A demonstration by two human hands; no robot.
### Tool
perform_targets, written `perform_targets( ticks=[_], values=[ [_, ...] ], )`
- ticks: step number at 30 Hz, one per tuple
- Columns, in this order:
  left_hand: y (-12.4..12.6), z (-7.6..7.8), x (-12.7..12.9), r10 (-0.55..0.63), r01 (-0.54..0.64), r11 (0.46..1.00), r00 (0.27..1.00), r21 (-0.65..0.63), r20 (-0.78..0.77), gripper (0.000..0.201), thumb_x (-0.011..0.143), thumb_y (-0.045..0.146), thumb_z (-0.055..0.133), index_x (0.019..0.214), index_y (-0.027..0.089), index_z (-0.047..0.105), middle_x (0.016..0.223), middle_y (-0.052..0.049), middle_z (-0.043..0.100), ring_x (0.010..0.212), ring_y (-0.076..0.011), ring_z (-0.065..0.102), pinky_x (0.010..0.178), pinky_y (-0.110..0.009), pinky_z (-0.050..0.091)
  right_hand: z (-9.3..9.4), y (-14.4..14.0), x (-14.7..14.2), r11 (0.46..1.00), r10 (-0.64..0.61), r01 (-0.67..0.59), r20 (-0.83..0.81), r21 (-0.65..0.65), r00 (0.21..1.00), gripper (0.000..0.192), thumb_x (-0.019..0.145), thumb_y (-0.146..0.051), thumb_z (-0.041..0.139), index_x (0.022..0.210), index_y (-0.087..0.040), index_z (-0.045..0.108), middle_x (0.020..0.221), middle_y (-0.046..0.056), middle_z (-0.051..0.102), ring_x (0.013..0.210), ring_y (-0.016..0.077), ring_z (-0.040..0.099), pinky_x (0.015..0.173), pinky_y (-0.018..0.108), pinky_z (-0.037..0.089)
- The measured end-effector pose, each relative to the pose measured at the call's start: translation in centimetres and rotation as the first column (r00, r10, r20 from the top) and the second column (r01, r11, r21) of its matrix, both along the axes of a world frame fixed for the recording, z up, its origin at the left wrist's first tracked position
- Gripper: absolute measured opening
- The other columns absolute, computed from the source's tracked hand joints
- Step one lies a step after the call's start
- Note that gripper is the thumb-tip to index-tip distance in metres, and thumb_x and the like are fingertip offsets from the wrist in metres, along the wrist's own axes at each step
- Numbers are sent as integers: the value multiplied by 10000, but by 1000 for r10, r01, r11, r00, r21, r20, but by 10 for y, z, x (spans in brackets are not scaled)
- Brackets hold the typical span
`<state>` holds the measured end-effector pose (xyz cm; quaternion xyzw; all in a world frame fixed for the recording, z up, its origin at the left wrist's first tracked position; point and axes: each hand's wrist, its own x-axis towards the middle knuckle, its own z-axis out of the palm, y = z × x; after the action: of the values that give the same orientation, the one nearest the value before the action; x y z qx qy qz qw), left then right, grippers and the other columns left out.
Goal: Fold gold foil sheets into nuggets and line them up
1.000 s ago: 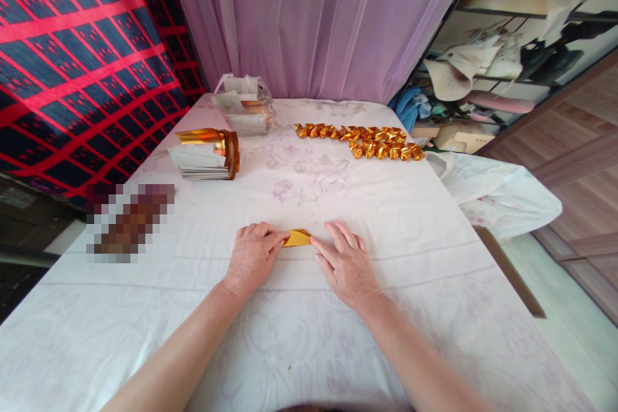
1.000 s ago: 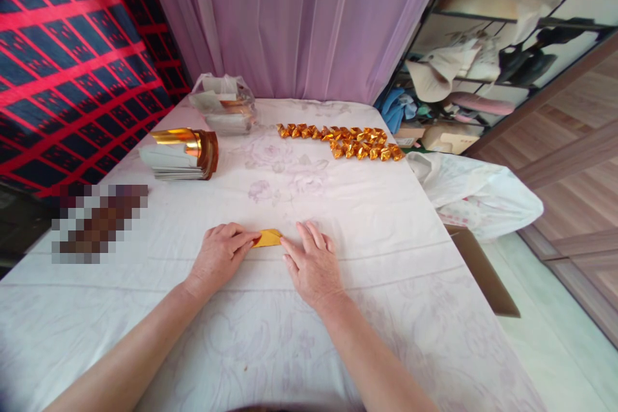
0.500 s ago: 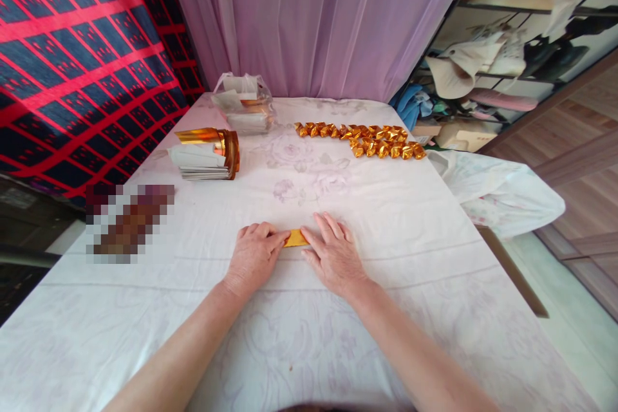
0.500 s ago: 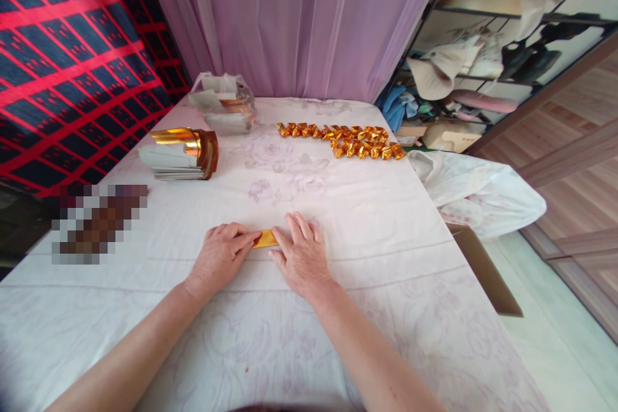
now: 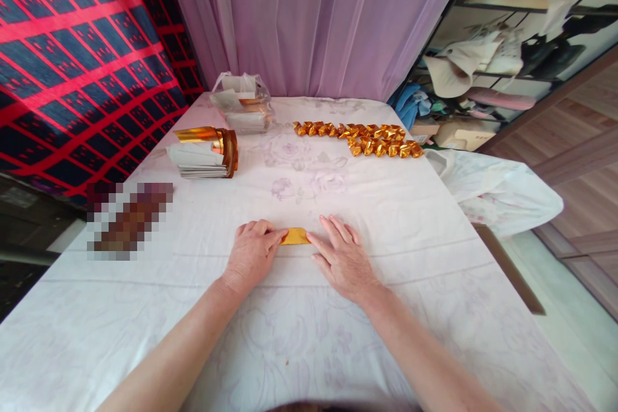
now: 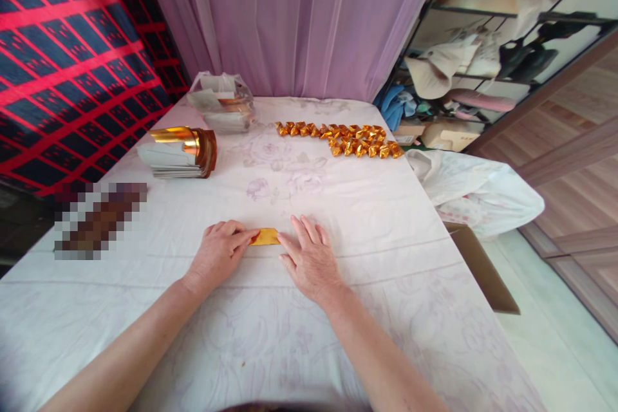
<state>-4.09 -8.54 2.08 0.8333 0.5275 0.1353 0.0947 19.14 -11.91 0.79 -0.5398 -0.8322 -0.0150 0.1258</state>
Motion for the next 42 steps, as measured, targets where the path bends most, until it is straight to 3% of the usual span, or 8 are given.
perform_targets(
  ticks=[10, 24, 30, 34, 42],
  values=[
    [-6, -6, -16, -94, 90, 992, 995, 91, 33, 308, 969, 237, 479, 1175, 311, 696, 1019, -60, 643, 928, -224, 557, 820, -389, 430, 0, 0, -3, 1000, -15, 14, -52, -16, 999, 357, 966, -331, 511, 1302, -310, 628, 1430, 113, 521, 1364, 309, 379, 1054, 494, 330],
    [-26, 20, -30, -210, 249, 957, 949, 149, -233, 406, 828, 75, 551, 1163, 271, 667, 1075, -64, 675, 930, -238, 620, 852, -403, 426, -2, 0, -7, 999, -44, 46, -102, 23, 994, 304, 951, -319, 537, 1212, -282, 688, 1371, 91, 581, 1326, 297, 426, 1037, 474, 363],
    [-20, 24, -12, -154, 193, 969, 958, 151, -240, 143, 903, 290, 598, 989, 213, 682, 992, -69, 676, 867, -236, 627, 804, -395, 420, -3, 7, -6, 999, -7, 12, -146, 38, 989, 237, 944, -282, 564, 1115, -285, 728, 1289, 63, 641, 1200, 250, 528, 962, 412, 424],
    [-13, 22, -1, -99, 135, 984, 959, 119, -266, 163, 939, 327, 567, 888, 200, 656, 857, -58, 661, 803, -220, 625, 750, -362, 409, -3, 10, -5, 999, 17, -12, -137, 37, 990, 224, 935, -244, 586, 1108, -284, 724, 1222, 52, 667, 1109, 224, 571, 904, 376, 442],
    [-2, 26, 5, -110, 132, 989, 960, 66, -259, 243, 966, 321, 505, 828, 178, 645, 785, -75, 657, 760, -225, 640, 725, -345, 406, 5, 17, -4, 998, 67, -64, -164, 24, 984, 187, 937, -234, 585, 1056, -234, 728, 1074, 57, 709, 976, 200, 614, 839, 325, 463]
  ],
)
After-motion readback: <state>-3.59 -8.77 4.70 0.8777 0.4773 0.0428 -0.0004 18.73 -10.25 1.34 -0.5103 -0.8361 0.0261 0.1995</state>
